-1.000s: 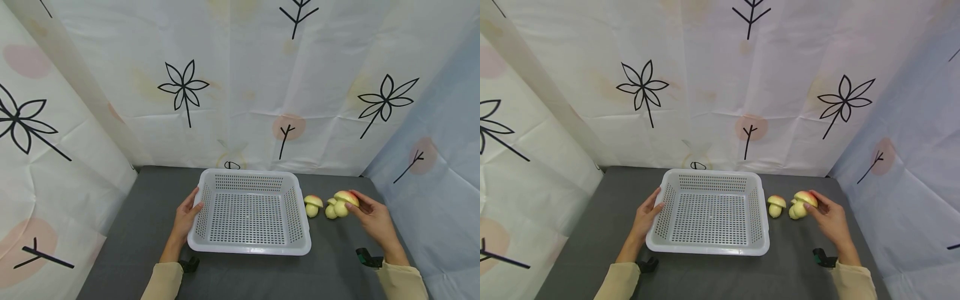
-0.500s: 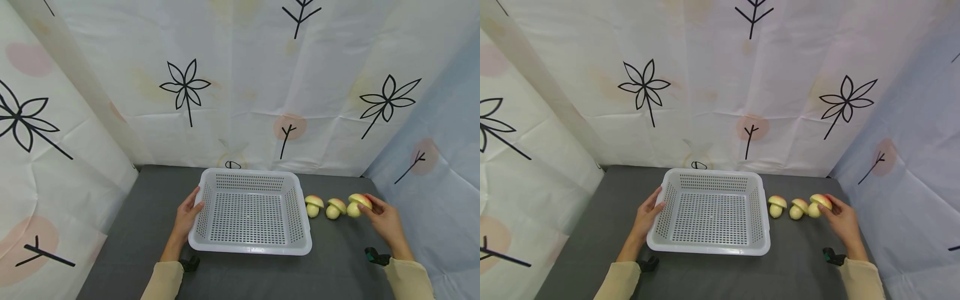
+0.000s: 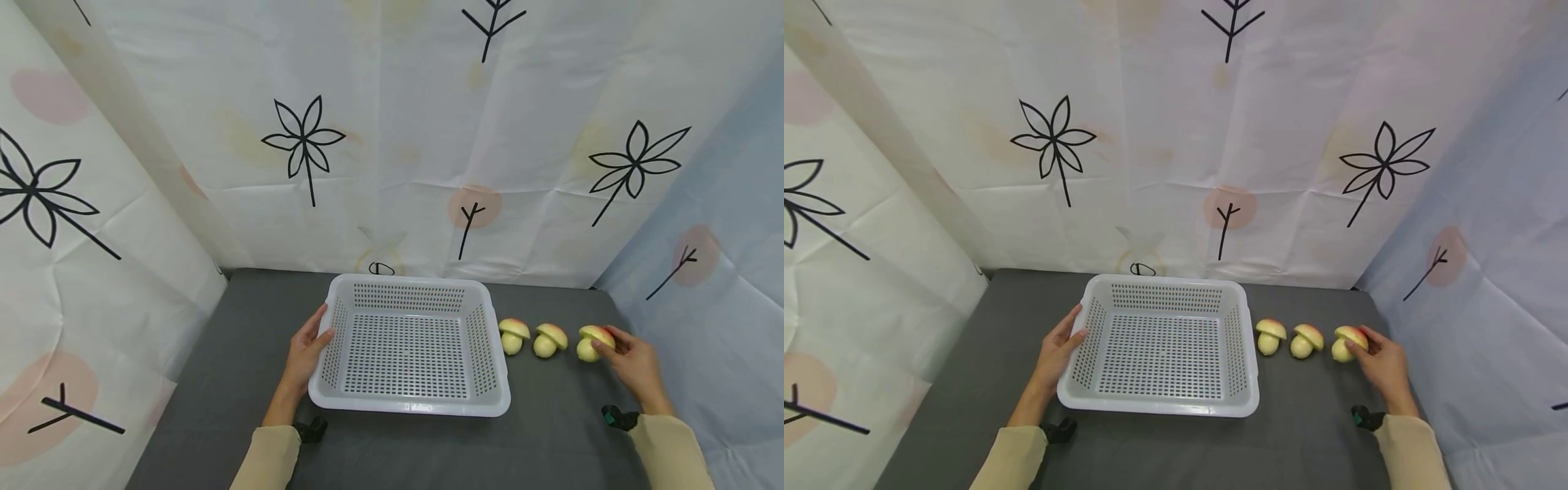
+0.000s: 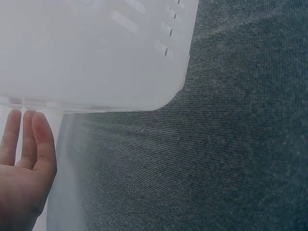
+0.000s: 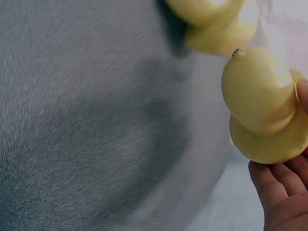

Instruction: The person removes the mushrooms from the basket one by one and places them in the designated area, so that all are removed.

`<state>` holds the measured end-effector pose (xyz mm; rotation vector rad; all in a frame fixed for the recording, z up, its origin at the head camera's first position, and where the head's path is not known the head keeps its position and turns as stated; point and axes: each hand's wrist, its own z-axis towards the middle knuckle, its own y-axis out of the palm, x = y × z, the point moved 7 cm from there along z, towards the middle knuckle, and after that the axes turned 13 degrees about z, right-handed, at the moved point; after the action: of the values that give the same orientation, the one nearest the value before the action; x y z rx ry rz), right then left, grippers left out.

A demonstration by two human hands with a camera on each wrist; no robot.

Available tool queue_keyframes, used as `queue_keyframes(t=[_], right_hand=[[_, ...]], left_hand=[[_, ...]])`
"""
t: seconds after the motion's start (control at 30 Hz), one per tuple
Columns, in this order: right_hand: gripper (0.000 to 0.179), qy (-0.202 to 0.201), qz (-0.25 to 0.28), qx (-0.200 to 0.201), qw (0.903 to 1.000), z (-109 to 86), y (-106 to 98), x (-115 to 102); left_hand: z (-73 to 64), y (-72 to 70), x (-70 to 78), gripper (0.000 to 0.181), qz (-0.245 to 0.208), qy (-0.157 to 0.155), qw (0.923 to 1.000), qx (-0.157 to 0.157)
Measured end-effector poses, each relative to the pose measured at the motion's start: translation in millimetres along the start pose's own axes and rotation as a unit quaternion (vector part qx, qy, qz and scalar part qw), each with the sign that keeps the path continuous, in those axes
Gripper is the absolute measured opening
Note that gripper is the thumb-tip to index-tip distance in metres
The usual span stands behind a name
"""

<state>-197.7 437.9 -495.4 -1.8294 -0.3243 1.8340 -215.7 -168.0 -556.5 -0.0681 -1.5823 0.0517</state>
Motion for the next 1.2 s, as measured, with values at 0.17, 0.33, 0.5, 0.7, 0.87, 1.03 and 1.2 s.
queue_keyframes(t=[0.17, 0.33, 0.5, 0.7, 0.87, 1.03, 1.2], right_hand=[[0.061, -0.005, -0.05, 0.004, 0.9987, 7.5, 1.2, 7.2], [0.059, 0.016, -0.072, 0.002, 0.9973, 13.9, 4.2, 17.0], [0.059, 0.045, -0.066, -0.003, 0.9968, 18.2, 6.2, 25.7], [0.061, 0.061, -0.064, -0.013, 0.9961, 22.3, 6.9, 31.3], [0.06, 0.058, -0.075, -0.017, 0.9953, 24.1, 6.3, 34.4], [0.061, 0.056, -0.071, -0.022, 0.9956, 22.5, 6.5, 34.7], [0.061, 0.048, -0.066, -0.024, 0.9964, 19.1, 7.4, 34.8]], left_hand=[[-1.1, 0.3, 0.7, 0.064, 0.0, -0.006, 1.0, 0.002], [-0.9, 0.5, 1.5, 0.064, -0.003, -0.008, 1.0, 0.004], [0.1, 1.0, 1.5, 0.064, -0.002, -0.006, 1.0, 0.002], [-0.1, 0.9, 2.7, 0.062, -0.004, -0.006, 1.0, 0.003], [-0.2, 0.8, 2.7, 0.062, -0.001, -0.007, 1.0, 0.0], [0.4, 0.3, 1.4, 0.062, 0.001, -0.007, 1.0, 0.001], [0.6, -0.3, 0.0, 0.062, 0.001, -0.007, 1.0, 0.001]])
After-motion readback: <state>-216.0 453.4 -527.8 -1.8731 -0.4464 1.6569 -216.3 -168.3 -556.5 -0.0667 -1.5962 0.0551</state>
